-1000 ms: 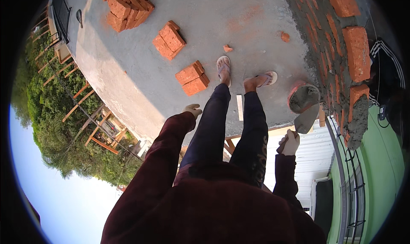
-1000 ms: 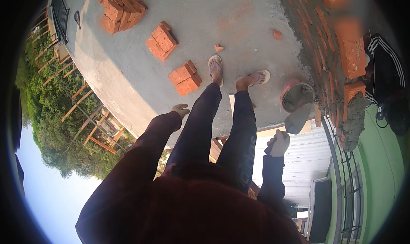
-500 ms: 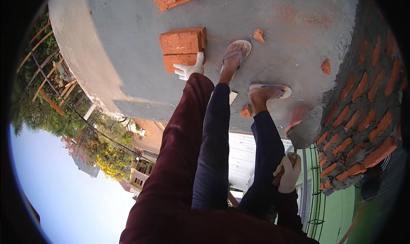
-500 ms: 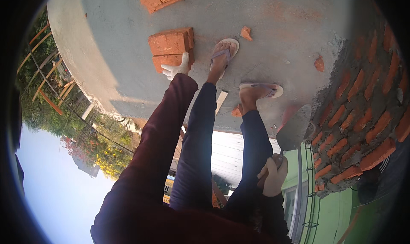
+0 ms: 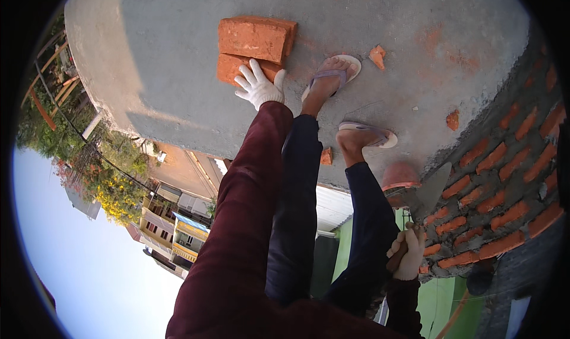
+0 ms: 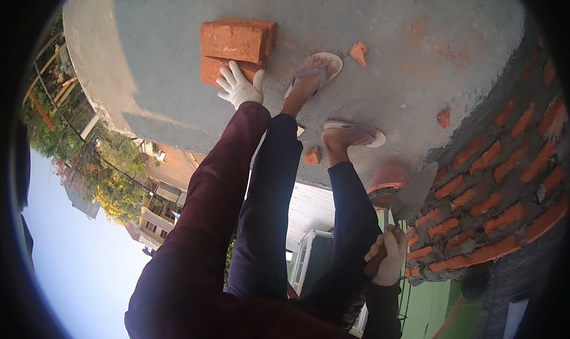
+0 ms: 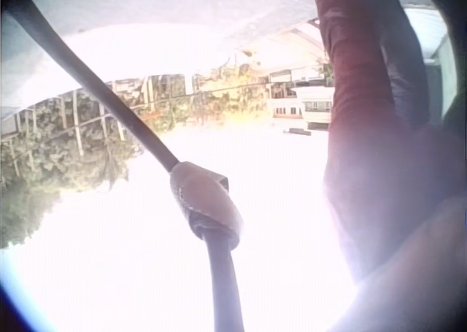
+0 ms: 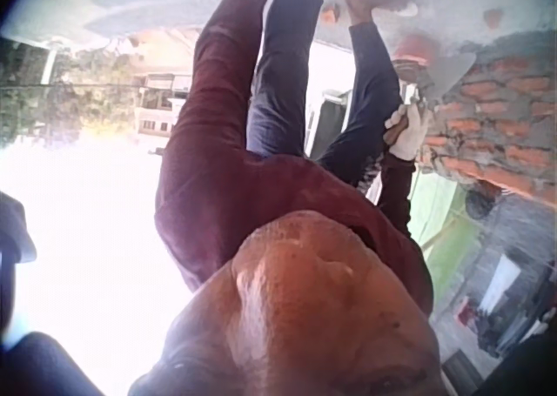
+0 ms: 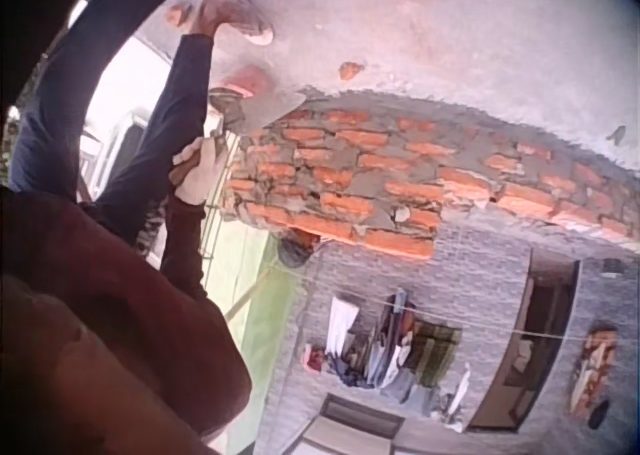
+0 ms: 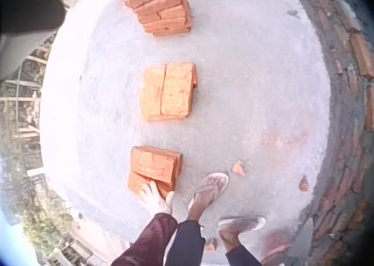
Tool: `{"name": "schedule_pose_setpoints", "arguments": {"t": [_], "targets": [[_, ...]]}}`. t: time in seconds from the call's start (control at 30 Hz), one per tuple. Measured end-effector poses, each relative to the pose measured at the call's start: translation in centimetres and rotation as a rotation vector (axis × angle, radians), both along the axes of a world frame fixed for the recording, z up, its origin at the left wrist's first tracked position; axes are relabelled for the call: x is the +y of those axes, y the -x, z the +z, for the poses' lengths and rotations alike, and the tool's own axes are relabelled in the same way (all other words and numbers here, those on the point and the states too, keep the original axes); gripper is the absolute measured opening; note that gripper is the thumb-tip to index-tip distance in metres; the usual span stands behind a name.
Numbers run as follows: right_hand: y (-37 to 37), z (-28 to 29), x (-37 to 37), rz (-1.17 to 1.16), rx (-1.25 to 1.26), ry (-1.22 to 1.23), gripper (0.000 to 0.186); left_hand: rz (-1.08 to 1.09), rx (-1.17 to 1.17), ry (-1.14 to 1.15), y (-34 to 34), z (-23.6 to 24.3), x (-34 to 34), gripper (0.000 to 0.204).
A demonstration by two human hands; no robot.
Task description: The person scoops mortar from a bucket with a trowel and spreads it along a low brick wall. They place bricks onto the mortar, tap them into alignment, and continue the process along the wall.
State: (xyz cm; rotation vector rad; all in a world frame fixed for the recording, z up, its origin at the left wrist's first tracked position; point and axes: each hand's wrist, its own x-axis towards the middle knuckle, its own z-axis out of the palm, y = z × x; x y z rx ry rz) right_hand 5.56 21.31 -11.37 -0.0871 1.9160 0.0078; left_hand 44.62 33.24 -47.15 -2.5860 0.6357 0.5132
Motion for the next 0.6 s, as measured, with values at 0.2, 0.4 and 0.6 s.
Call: {"name": "schedule_pose_setpoints", "arguments": {"t": [0.2, 0.4, 0.6], "targets": [[0.4, -0.4, -0.4, -0.061, 0.002, -0.022, 0.036, 0.618, 0.068, 0.452, -2.5, 0.9, 2.4, 0.14], [1.0, 0.0, -0.5, -0.103, -0.007, -0.039, 0.038, 0.996, 0.112, 0.498, -3.4, 0.0, -1.4, 0.164], [0.9, 1.5, 1.1, -0.126, -0.097, 0.008, 0.039, 1.31, 1.017, 0.871, -9.5, 9.6, 6.6, 0.09]]}}
